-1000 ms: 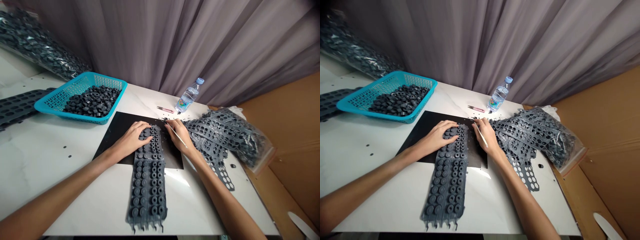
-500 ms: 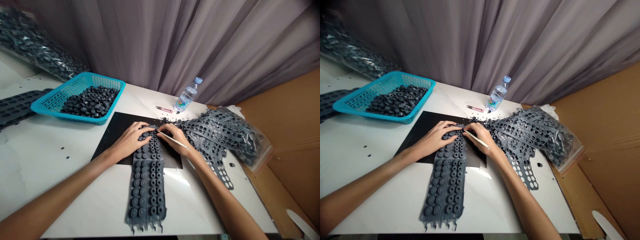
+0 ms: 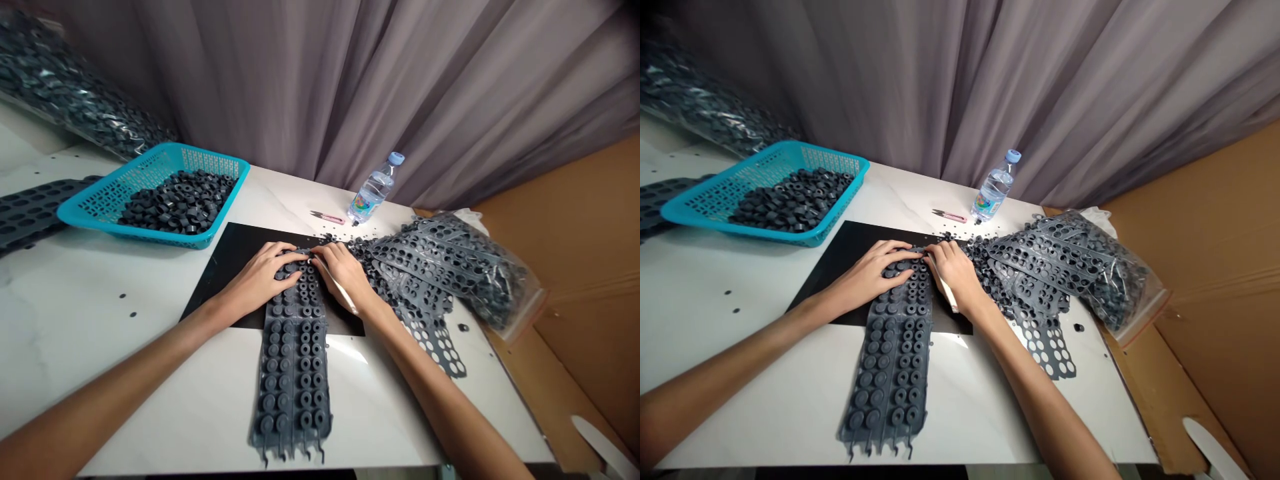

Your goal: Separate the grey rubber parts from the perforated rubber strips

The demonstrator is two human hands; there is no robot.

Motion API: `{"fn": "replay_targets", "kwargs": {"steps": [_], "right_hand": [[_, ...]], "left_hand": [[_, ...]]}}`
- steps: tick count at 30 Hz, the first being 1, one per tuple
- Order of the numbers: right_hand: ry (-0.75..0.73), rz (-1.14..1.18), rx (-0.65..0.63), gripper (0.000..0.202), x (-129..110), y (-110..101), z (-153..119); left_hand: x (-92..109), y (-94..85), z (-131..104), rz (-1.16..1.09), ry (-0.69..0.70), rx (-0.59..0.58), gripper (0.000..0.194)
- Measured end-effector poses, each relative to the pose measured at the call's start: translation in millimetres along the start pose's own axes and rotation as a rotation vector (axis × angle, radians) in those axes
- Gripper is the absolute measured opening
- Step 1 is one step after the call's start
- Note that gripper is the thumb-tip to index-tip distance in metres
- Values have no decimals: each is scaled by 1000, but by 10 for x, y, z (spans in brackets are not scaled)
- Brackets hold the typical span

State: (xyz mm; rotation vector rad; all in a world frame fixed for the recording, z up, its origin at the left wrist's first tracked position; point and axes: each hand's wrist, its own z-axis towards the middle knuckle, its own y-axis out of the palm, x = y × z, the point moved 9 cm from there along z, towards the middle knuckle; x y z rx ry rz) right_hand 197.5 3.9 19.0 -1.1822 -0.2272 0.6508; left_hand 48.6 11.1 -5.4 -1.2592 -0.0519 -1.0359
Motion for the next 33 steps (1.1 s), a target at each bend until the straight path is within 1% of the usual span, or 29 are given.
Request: {"fn": "replay_targets", "kwargs": {"steps": [4, 6, 7, 9, 12, 14, 17, 19, 23, 27, 30, 33], "right_hand": [[169, -141, 97, 29, 11, 81, 2], [221, -143, 115, 30, 9, 102, -6], [227, -108, 118, 31, 9, 98, -8], [195, 21, 91, 30, 16, 76, -6], [122, 248, -11, 27, 62, 16, -11], [138, 358, -35, 27, 156, -64, -28], [199, 466, -22, 27, 286, -169, -55], [208, 502, -30, 27, 299, -180, -68], [161, 491, -64, 28, 225, -103, -81], [109, 456, -65, 29, 166, -49, -84], [93, 446, -63, 29, 147, -54, -84], [94, 449, -59, 29, 126, -80, -85]], "left_hand": [[-6, 26, 12, -10, 20, -1, 39], [0, 31, 13, -11, 25, -6, 39], [6, 27, 13, -10, 24, -6, 38], [25, 11, 10, -8, 20, -9, 37], [74, -28, 9, -29, 17, -14, 37], [95, -54, 13, -46, 10, -10, 41], [53, -82, 18, -6, -42, 17, 47], [14, -71, 17, 59, -68, 17, 48], [-13, -26, 13, 140, -59, -9, 49], [-22, -24, 13, 68, -63, -19, 46], [-33, -57, 26, -11, -78, -4, 44], [-48, -75, 42, -57, -105, -7, 36]]}}
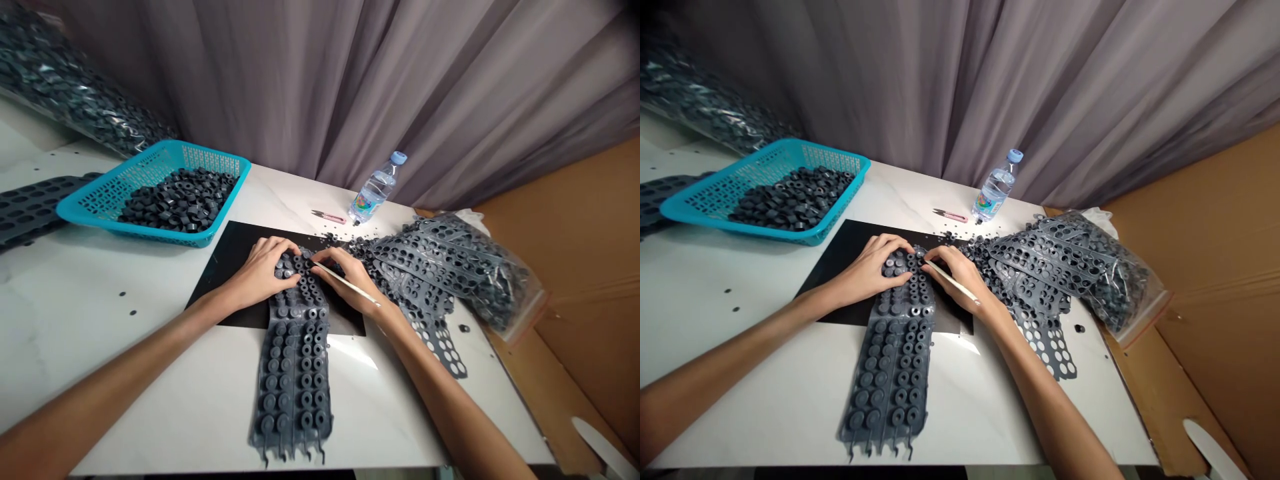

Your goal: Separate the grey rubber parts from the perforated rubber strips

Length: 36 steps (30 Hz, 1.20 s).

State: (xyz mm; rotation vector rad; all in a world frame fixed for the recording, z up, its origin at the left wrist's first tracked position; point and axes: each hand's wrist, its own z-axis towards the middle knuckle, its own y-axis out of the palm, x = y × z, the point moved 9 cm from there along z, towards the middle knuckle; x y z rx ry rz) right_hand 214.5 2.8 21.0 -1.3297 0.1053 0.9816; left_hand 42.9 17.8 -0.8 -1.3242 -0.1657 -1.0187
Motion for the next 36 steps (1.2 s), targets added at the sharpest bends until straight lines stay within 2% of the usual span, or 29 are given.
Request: {"fn": "replay_targets", "kwargs": {"steps": [9, 17, 23, 29, 36], "right_hand": [[-26, 91, -31, 24, -177, 13, -16], [-119, 79, 74, 19, -402, -64, -54], [-235, 57, 120, 17, -594, -83, -73], [-211, 13, 166, 18, -608, -109, -71], [-274, -31, 135, 19, -637, -105, -80]], "left_hand": [[24, -111, -15, -105, -67, 8, 34], [129, -241, 21, -521, -10, 83, 24], [119, -268, 25, -624, -29, 104, 23], [66, -245, 6, -712, -93, 110, 29], [37, -219, 1, -716, -115, 101, 31]]}}
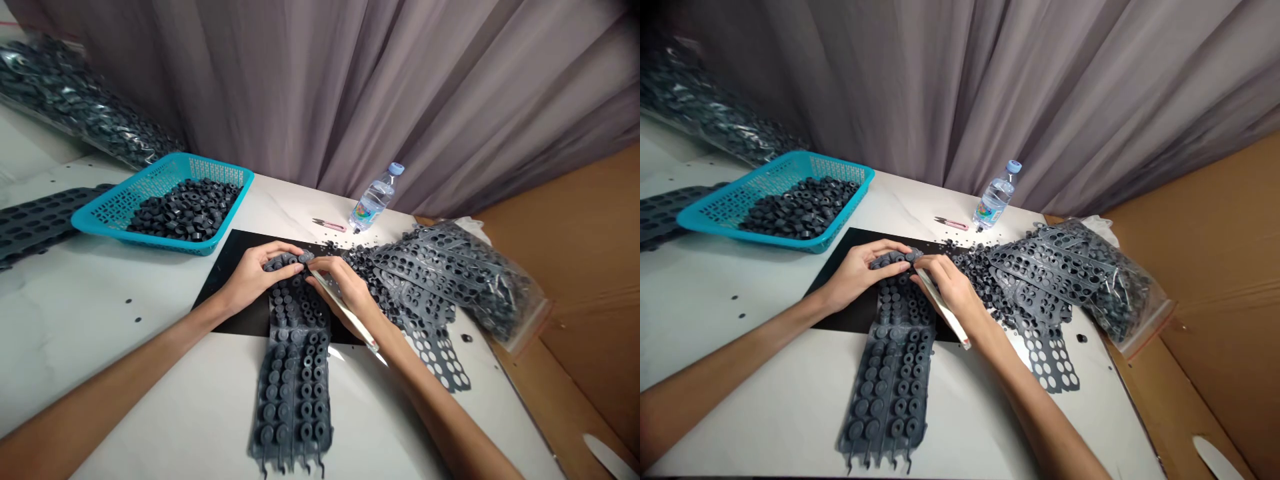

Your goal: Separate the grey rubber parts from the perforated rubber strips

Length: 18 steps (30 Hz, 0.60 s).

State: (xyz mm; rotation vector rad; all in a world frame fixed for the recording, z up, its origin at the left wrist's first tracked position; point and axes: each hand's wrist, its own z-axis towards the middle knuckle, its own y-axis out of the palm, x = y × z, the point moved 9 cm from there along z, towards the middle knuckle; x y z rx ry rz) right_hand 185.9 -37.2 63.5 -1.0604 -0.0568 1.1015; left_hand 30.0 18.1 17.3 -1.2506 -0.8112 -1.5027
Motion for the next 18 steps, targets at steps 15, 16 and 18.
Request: {"fn": "replay_targets", "kwargs": {"steps": [15, 16, 18], "right_hand": [[-28, -66, -13, 21, 28, 47, -8], [-20, -71, -12, 23, 23, 44, -9], [1, -92, -23, 30, 15, 49, -10]], "left_hand": [[10, 31, -9, 28, -3, 12, 28], [7, 33, -6, 27, -1, 10, 28], [-4, 39, -1, 21, 4, 2, 29]]}}
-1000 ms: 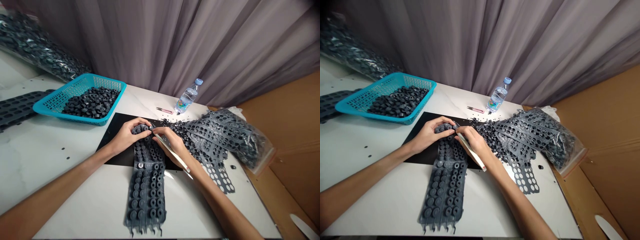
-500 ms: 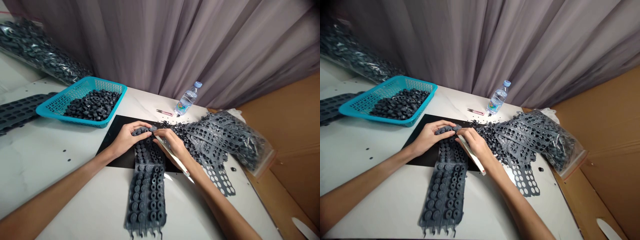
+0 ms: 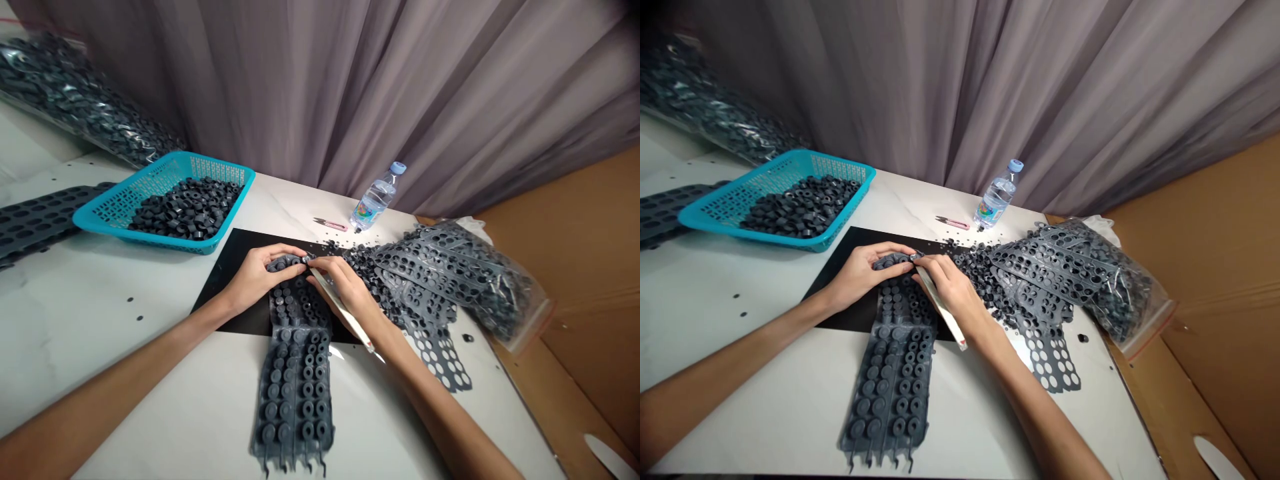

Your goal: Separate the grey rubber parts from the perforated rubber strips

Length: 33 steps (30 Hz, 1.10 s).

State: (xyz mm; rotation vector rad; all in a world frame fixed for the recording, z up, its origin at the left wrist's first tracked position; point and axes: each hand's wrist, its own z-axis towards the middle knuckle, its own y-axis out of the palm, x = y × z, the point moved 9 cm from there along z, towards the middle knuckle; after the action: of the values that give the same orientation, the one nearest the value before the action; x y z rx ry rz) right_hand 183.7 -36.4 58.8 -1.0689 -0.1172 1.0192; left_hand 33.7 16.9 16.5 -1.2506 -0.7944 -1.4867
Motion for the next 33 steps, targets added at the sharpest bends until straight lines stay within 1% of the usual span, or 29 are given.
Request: {"fn": "replay_targets", "kwargs": {"steps": [3, 7, 9, 12, 15, 17, 20, 23, 26, 28, 30, 33], "right_hand": [[7, -77, -32, 41, -28, 23, 2], [-5, -282, -41, 39, -61, 64, 5], [9, -373, -12, 36, -58, 85, 3], [88, -434, 64, 35, -8, 115, -11], [174, -409, 128, 35, 58, 144, -26], [188, -369, 144, 35, 77, 143, -25], [111, -264, 94, 36, 39, 117, -12], [26, -127, 43, 35, -16, 30, -23], [3, -27, 85, 29, -37, -106, -42], [0, -1, 115, 25, -47, -160, -43], [-10, 5, 123, 22, -63, -173, -31], [-43, -8, 97, 20, -93, -146, -6]], "left_hand": [[-11, 15, 2, -10, 15, -12, 29], [-17, 25, -11, -6, 27, 1, 27], [-25, 31, -18, -14, 16, 11, 28], [-33, 45, -12, -21, 1, 14, 29], [-34, 48, 11, -18, -4, 9, 28], [-44, 40, 24, -18, -18, 5, 27], [-59, 12, 26, -27, -45, -1, 29], [-41, -25, 14, -72, -53, -1, 30], [10, -44, 4, -97, -35, -6, 31], [45, -45, 1, -84, -14, -11, 31], [59, -44, 0, -71, -6, -11, 30], [54, -39, -3, -58, -7, -10, 30]]}}
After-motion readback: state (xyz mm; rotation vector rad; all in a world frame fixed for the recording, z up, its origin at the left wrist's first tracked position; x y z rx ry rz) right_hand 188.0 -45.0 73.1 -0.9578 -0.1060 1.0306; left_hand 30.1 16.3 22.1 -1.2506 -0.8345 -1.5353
